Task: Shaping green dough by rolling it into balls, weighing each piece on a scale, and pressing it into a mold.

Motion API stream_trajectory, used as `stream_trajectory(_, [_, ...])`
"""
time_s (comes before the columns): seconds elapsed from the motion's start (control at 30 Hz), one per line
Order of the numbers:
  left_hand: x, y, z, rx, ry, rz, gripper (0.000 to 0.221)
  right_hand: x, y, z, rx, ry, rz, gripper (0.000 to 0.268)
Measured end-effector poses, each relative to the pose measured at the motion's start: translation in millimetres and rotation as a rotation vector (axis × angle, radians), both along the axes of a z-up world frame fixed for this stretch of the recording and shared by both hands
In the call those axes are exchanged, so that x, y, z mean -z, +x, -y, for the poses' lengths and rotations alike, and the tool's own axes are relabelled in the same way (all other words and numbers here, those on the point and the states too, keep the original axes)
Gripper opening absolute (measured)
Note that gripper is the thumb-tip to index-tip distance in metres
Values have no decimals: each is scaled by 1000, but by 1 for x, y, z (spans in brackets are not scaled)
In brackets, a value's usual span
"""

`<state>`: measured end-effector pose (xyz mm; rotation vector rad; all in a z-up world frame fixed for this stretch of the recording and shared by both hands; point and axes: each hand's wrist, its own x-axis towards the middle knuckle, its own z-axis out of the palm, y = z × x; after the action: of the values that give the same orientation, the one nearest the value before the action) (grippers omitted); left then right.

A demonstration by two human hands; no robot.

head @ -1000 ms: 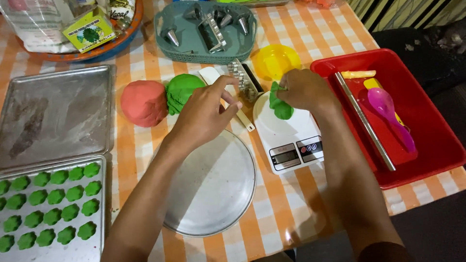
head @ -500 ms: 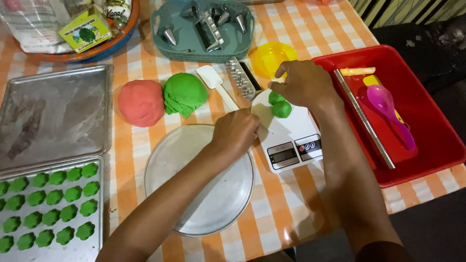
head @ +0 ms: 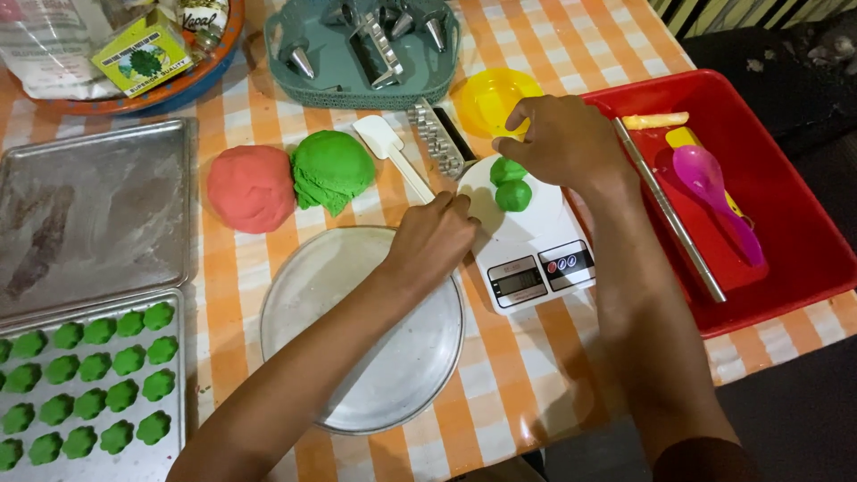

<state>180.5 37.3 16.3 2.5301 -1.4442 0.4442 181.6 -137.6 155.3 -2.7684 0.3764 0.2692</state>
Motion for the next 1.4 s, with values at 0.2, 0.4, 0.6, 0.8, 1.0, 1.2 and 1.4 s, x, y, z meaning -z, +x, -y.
stream_trajectory(0.2, [-31, 0, -11, -164, 3, -262, 10, 5, -3, 6, -17, -25, 67, 41])
stream_trajectory(0.4, [-55, 33, -69, -456, 123, -132, 24, 12, -1, 3, -27, -36, 54, 41])
stream_trajectory(0.6, [-32, 80, -114, -1029, 273, -103, 24, 36, 8, -18, -129, 19, 163, 37])
stream_trajectory(0.8, [-21, 83, -139, -935, 197, -204, 22, 104, 32, -57, -432, -12, 261, 40])
stream_trajectory(1.0, [-30, 75, -124, -879, 257, -404, 41, 146, 44, -96, -434, -199, 208, 34])
stream_trajectory(1.2, [-34, 64, -103, -829, 373, -459, 59, 138, 47, -113, -269, 33, 35, 54])
stream_trajectory(1.4, [47, 104, -83, -991, 483, -321, 24, 124, 50, -97, -254, 107, 96, 39])
